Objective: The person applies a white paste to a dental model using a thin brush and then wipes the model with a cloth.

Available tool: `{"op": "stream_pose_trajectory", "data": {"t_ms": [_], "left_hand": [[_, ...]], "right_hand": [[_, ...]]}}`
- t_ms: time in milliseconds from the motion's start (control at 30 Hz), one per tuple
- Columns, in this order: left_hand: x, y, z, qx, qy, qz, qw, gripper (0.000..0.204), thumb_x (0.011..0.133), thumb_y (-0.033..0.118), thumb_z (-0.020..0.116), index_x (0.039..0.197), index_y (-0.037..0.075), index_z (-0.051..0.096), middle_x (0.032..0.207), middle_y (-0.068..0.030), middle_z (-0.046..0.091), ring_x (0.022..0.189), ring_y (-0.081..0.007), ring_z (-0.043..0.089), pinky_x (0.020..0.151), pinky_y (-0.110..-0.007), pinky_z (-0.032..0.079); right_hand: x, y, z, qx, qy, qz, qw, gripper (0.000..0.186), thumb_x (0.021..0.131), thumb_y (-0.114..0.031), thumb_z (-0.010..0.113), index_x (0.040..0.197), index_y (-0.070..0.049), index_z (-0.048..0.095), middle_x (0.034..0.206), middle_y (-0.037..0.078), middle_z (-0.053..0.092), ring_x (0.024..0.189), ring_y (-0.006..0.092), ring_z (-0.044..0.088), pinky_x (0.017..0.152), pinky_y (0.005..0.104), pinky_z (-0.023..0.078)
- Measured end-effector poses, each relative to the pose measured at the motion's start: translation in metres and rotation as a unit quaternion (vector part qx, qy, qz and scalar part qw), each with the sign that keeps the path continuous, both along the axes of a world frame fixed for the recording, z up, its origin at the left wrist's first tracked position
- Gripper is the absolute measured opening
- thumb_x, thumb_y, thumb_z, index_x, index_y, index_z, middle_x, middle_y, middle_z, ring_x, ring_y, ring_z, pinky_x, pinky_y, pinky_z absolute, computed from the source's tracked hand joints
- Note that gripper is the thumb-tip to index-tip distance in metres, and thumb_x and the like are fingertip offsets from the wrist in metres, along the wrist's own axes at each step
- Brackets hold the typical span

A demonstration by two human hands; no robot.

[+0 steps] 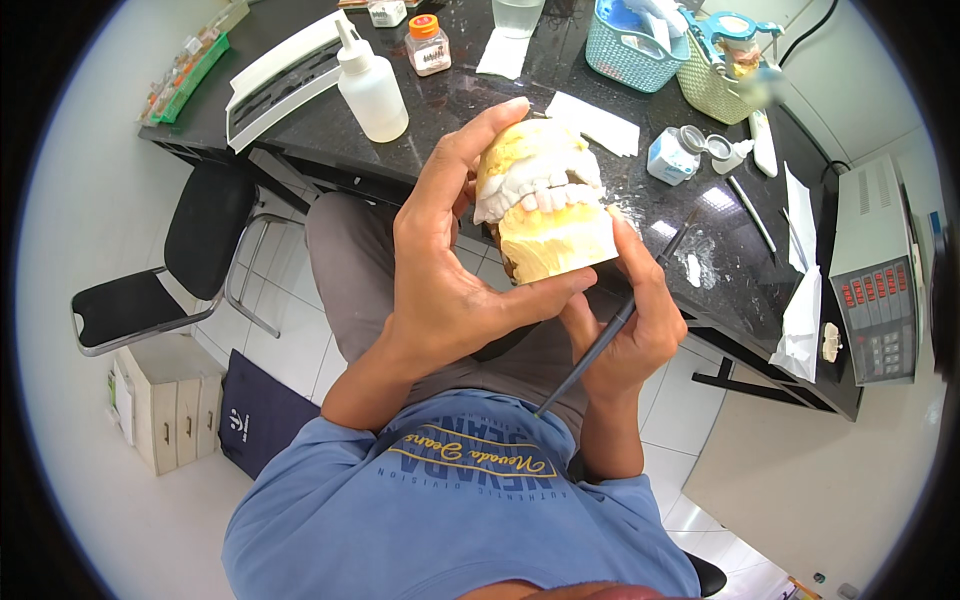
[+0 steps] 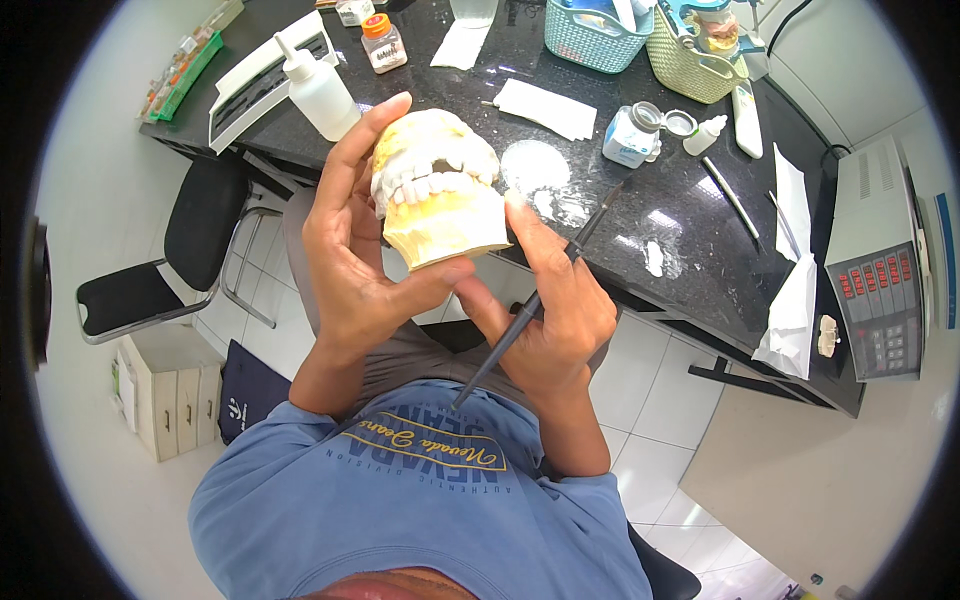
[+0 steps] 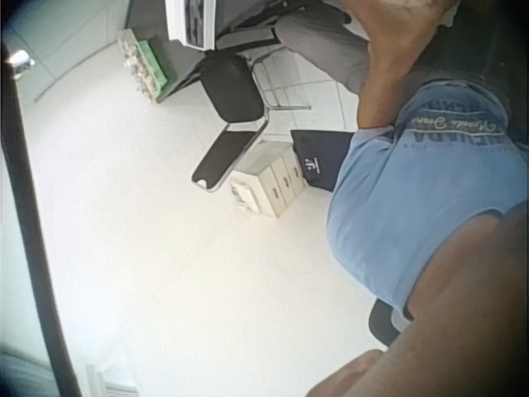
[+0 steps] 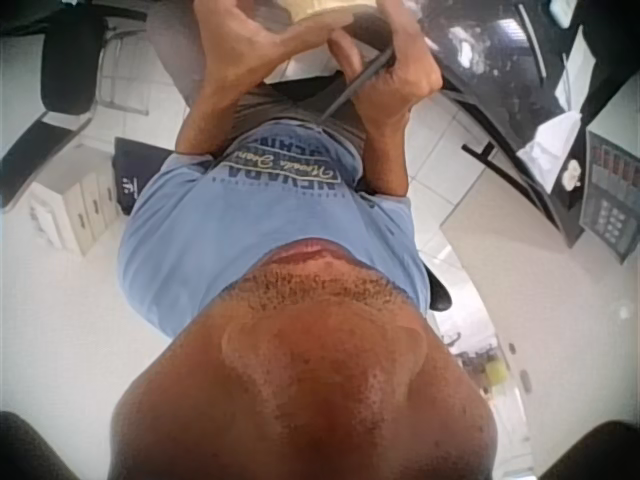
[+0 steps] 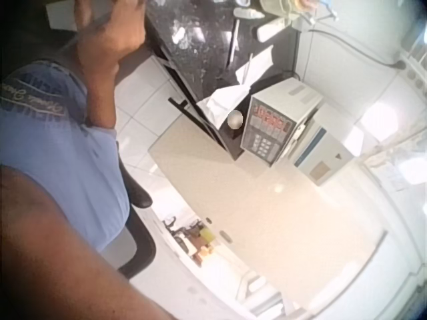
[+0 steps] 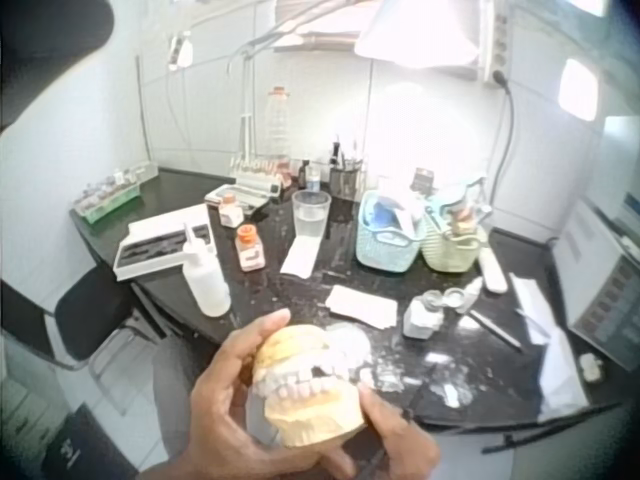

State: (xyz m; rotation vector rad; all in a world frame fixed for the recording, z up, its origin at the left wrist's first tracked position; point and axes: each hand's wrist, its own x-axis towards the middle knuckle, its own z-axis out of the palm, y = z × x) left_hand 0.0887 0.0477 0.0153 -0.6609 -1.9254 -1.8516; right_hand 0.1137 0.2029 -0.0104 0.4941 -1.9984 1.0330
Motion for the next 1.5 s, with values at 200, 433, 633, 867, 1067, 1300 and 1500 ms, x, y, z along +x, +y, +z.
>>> {"op": "stream_pose_trajectory", "data": {"t_ms": [200,433,633,867,1067,1300,1500], "left_hand": [[0.003,-0.001,0.001,0.055,-0.039,-0.026,0.997,0.094,0.062,0.015,0.085,0.138,-0.006,0.034,0.123,-0.0154,0.054,0.111,-0.0198,0.057,0.094,-0.031,0.047],[-0.004,-0.014,-0.008,0.055,-0.028,-0.023,0.998,0.097,0.062,0.018,0.086,0.139,-0.006,0.032,0.122,-0.0143,0.054,0.111,-0.0196,0.056,0.094,-0.031,0.046],[-0.009,-0.032,-0.024,0.198,-0.062,-0.053,0.977,0.101,0.057,0.01,0.088,0.138,-0.001,0.028,0.124,-0.014,0.051,0.115,-0.02,0.053,0.097,-0.032,0.044],[-0.007,-0.06,-0.044,0.294,-0.14,-0.139,0.935,0.104,0.054,0.015,0.093,0.135,0.001,0.029,0.127,-0.0126,0.048,0.118,-0.02,0.05,0.097,-0.034,0.046],[-0.002,-0.07,-0.056,0.317,-0.179,-0.168,0.916,0.107,0.051,0.013,0.093,0.136,0.002,0.029,0.129,-0.0118,0.047,0.12,-0.0202,0.049,0.097,-0.034,0.046],[-0.003,-0.085,-0.067,0.282,-0.129,-0.124,0.943,0.105,0.051,0.009,0.092,0.136,0.002,0.031,0.129,-0.0136,0.048,0.119,-0.0208,0.049,0.099,-0.035,0.043],[-0.004,-0.087,-0.07,0.245,-0.088,-0.106,0.96,0.103,0.052,0.008,0.092,0.136,0.001,0.032,0.13,-0.0149,0.048,0.12,-0.0214,0.049,0.101,-0.035,0.042]], "right_hand": [[0.007,0.001,0.005,0.0,-0.046,0.028,0.999,0.061,0.083,-0.043,0.07,0.113,0.008,0.059,0.105,0.019,0.067,0.096,0.0256,0.067,0.084,0.033,0.051],[-0.027,0.03,0.031,-0.168,-0.001,0.057,0.984,0.056,0.1,-0.043,0.032,0.11,0.004,0.059,0.071,0.004,0.056,0.059,0.0102,0.05,0.058,0.0234,0.042],[-0.109,0.025,0.113,-0.111,-0.063,0.049,0.991,0.017,0.083,-0.008,0.06,0.095,0.003,0.057,0.073,0.004,0.059,0.065,0.0082,0.055,0.058,0.021,0.043],[-0.249,-0.018,0.143,0.077,-0.201,-0.004,0.977,0.022,0.086,-0.022,0.061,0.075,-0.004,0.061,0.065,0.002,0.059,0.062,0.0086,0.054,0.055,0.0251,0.041],[-0.344,-0.026,0.086,0.18,-0.203,0.02,0.962,0.02,0.082,-0.018,0.067,0.073,-0.001,0.061,0.061,0.004,0.057,0.055,0.0126,0.053,0.05,0.0296,0.042],[-0.243,-0.064,0.125,0.072,-0.171,-0.044,0.982,0.017,0.083,-0.014,0.061,0.077,0.002,0.063,0.065,0.004,0.061,0.058,0.0099,0.055,0.051,0.0257,0.042],[-0.21,-0.042,0.052,0.169,-0.173,0.056,0.969,0.017,0.085,-0.016,0.062,0.084,0.001,0.064,0.07,0.006,0.065,0.062,0.0124,0.058,0.055,0.0261,0.046]]}}
